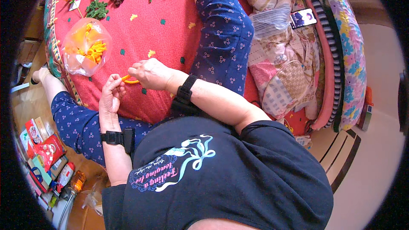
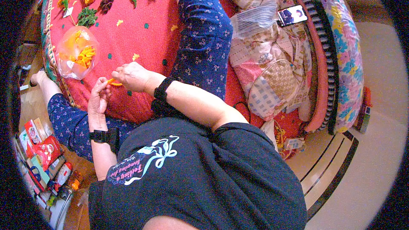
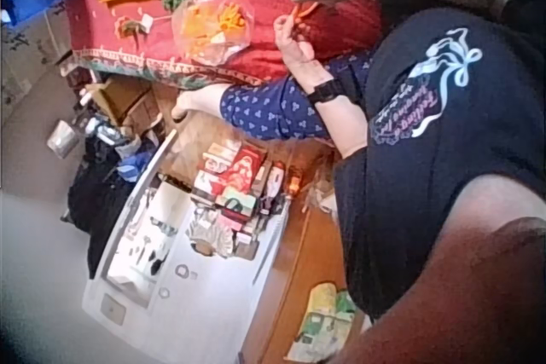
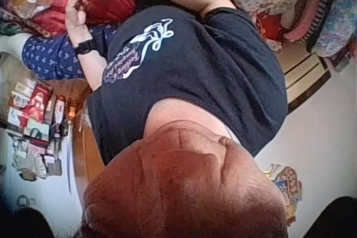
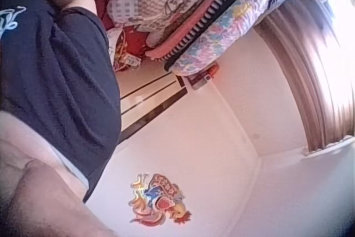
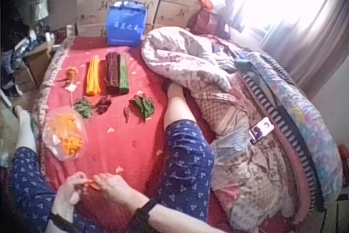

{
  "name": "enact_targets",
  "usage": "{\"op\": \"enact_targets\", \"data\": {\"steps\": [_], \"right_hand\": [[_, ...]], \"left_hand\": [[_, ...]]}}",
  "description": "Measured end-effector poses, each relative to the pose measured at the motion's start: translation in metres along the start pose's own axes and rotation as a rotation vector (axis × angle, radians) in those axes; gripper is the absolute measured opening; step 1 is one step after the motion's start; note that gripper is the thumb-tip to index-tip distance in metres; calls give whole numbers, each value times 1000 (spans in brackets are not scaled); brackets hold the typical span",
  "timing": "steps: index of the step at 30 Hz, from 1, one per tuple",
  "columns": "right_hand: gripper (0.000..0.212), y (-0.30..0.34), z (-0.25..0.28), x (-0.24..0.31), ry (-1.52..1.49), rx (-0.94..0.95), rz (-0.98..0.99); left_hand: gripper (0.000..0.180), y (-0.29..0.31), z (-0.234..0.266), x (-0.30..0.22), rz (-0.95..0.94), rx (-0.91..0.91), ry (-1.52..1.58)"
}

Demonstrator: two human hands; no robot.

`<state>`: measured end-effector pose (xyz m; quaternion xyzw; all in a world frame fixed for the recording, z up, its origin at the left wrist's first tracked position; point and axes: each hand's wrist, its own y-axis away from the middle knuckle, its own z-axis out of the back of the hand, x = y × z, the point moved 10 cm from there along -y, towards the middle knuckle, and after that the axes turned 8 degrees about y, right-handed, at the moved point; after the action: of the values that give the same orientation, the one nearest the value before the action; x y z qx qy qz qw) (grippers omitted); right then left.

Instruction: The recorder is sorting and organizing various colored plastic ties or straps on a mat.

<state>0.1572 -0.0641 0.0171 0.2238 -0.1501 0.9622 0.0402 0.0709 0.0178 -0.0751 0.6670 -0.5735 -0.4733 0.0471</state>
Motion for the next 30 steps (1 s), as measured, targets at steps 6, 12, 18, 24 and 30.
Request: {"op": "enact_targets", "data": {"steps": [6, 12, 18, 24, 30], "right_hand": [[16, 0, 7, 0, -28, -14, -14], [13, 1, 14, -1, -28, -49, -24], [11, 1, 6, -3, 0, -25, -29], [9, 3, 4, -18, -46, -8, -149], [9, 1, -1, -23, -60, 2, -164]], "left_hand": [[9, -3, 2, -3, -9, 54, -65], [12, 2, -9, -11, -121, 43, -156], [9, 32, -80, -30, -729, 75, -1231], [8, 30, -83, -26, -781, 116, -1339], [5, 30, -78, -35, -793, 80, -1334]]}}
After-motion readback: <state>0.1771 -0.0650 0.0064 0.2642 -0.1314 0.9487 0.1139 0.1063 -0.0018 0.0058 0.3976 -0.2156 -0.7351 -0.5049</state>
